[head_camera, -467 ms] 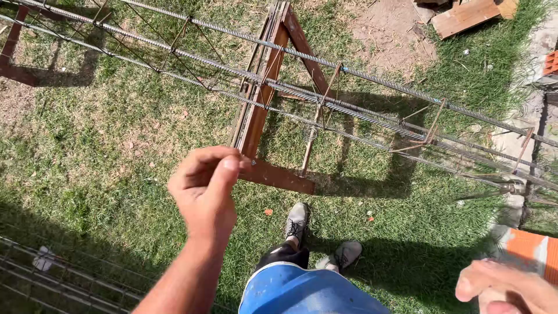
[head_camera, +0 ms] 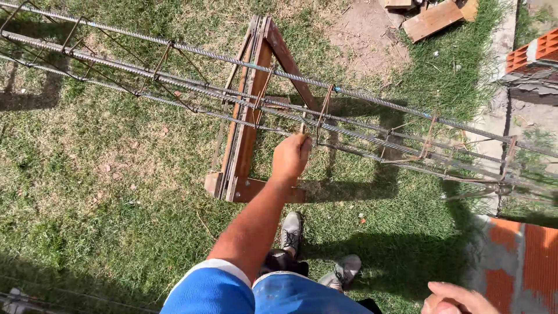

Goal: The person ties steel rebar rods together using wire and pliers. They wrap the wire around the intersection of the rods and twist it tight to secure the structure.

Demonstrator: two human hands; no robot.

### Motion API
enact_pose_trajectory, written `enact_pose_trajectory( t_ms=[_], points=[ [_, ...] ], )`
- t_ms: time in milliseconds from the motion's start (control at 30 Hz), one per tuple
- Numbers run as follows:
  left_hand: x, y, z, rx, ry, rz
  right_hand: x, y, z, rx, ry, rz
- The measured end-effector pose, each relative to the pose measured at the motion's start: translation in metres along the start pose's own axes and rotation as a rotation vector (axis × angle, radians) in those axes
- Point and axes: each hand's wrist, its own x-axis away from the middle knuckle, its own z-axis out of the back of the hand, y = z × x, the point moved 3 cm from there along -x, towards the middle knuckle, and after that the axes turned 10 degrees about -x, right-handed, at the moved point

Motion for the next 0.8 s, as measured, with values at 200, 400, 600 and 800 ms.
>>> enact_pose_trajectory(
  t_ms=[200, 400, 600, 800],
  points=[
    [0.060, -0.018, 0.069, 0.126, 0.169, -0.002, 0.052, -0.023, -0.209, 0.466, 0.297, 0.832],
    [0.115, -0.001, 0.122, 0.481, 0.417, -0.249, 0.061, -0.052, -0.215, 0.682, 0.182, 0.864],
    [0.206, 0.270, 0.156, 0.203, -0.384, -0.618, 0.135, -0.076, -0.173, 0.661, -0.167, 0.933],
    [0.297, 0.458, 0.023, 0.379, -0.929, -0.942, 0.218, -0.076, -0.036, 0.252, -0.233, 0.929]
  ],
)
